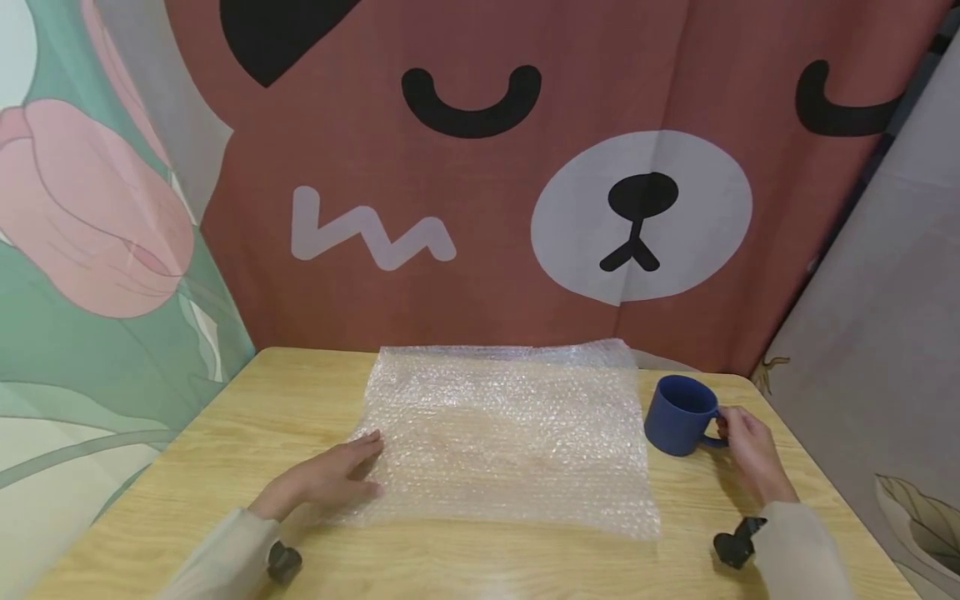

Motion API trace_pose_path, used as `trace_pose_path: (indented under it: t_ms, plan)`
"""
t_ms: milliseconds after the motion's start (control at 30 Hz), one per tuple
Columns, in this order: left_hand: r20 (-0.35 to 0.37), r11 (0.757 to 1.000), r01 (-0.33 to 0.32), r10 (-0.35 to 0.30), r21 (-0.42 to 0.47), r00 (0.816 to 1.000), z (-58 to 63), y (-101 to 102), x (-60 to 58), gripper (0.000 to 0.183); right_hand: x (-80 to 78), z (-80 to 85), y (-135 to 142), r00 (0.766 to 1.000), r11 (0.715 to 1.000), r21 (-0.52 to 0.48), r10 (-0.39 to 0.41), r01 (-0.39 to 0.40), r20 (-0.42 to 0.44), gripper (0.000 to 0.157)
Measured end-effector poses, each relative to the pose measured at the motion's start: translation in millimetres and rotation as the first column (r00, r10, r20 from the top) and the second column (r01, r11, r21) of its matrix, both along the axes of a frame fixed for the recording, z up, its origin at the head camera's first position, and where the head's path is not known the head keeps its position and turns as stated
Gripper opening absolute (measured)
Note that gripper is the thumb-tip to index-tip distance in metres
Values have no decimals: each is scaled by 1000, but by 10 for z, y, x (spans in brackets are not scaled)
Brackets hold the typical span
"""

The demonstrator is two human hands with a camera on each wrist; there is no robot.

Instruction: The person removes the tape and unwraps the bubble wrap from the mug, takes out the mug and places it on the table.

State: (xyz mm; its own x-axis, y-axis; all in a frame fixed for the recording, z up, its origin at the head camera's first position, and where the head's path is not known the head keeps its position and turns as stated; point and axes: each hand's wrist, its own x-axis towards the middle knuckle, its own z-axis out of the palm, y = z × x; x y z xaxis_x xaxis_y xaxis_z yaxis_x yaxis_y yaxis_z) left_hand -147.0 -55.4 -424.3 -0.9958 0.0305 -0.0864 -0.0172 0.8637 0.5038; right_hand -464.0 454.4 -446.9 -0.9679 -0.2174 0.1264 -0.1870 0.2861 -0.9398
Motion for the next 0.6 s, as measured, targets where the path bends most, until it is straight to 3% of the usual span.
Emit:
trace_pose_path:
  t_ms: [333,533,600]
  plan:
    - [-33,998,48,-49,-39,998,95,20,-105,67,24,65,154,1000,1000,-27,1,-1,-9,27]
    - [-89,997,56,-60,-49,994,151,-12,-126,64,-34,155,168,991,989,-70,-128,129,25,29]
    - [-116,998,48,-52,-37,992,168,-30,-113,64,-40,182,193,984,982,-76,-177,176,-6,30]
